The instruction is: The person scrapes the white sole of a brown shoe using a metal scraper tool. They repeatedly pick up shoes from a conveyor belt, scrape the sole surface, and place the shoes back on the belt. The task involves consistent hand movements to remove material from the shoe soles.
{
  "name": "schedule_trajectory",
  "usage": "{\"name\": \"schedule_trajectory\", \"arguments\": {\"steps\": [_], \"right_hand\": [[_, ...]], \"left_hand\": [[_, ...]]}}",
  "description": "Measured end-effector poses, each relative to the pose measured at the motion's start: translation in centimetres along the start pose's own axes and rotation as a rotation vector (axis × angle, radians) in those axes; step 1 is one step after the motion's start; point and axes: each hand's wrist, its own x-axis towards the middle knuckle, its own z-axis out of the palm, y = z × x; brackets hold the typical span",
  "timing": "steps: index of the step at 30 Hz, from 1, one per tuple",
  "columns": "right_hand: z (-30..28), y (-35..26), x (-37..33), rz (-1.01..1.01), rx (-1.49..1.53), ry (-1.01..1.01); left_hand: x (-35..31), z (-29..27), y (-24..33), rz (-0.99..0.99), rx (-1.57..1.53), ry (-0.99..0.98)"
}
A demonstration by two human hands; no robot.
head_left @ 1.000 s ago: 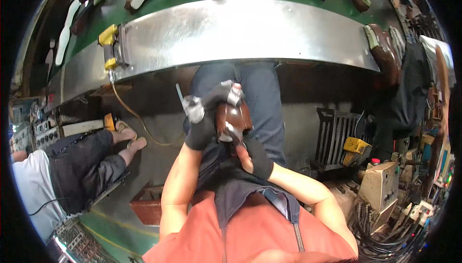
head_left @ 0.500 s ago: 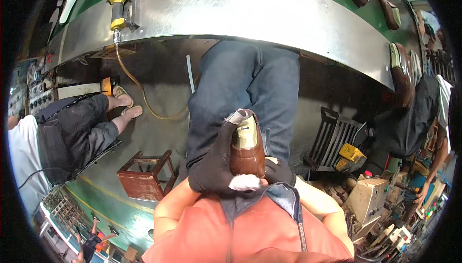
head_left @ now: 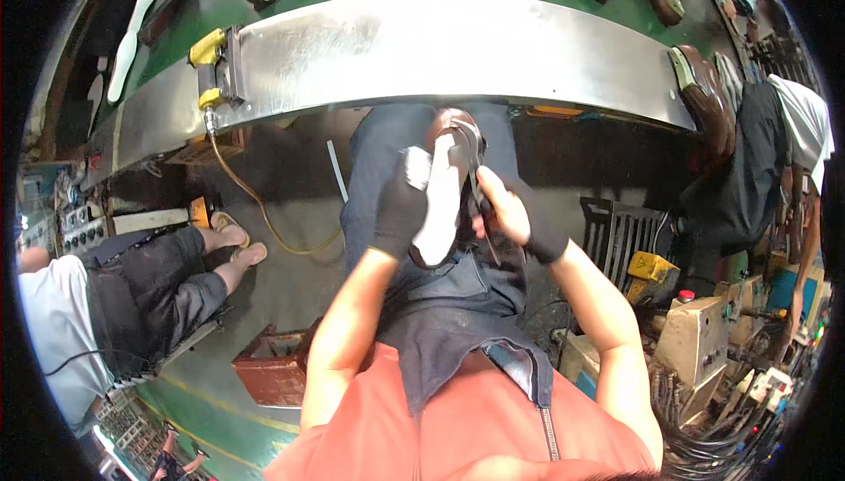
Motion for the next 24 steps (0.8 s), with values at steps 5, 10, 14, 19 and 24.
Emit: {"name": "schedule_trajectory", "arguments": {"steps": [5, 10, 14, 19, 24], "right_hand": [[-3.5, -1.1, 1.9, 0.063, -0.034, -0.136], [-5.7, -0.9, 2.5, -0.193, -0.476, -0.182], [-3.3, -2.9, 0.2, -0.293, -1.214, -0.136], [-3.6, 1.2, 2.8, -0.608, -1.266, 0.070], [-4.7, -0.2, 1.9, -0.392, -0.961, -0.213]], "left_hand": [[-0.7, -1.2, -1.9, -0.091, -0.571, -0.064], [-4.2, 2.6, -1.6, 0.339, -0.087, 0.190], [-4.6, 3.6, -1.7, 0.132, -0.146, 0.126], [-2.8, 3.0, -4.9, 0.047, -0.390, -0.058], [0.7, 2.6, -4.3, -0.154, -0.758, -0.130]]}}
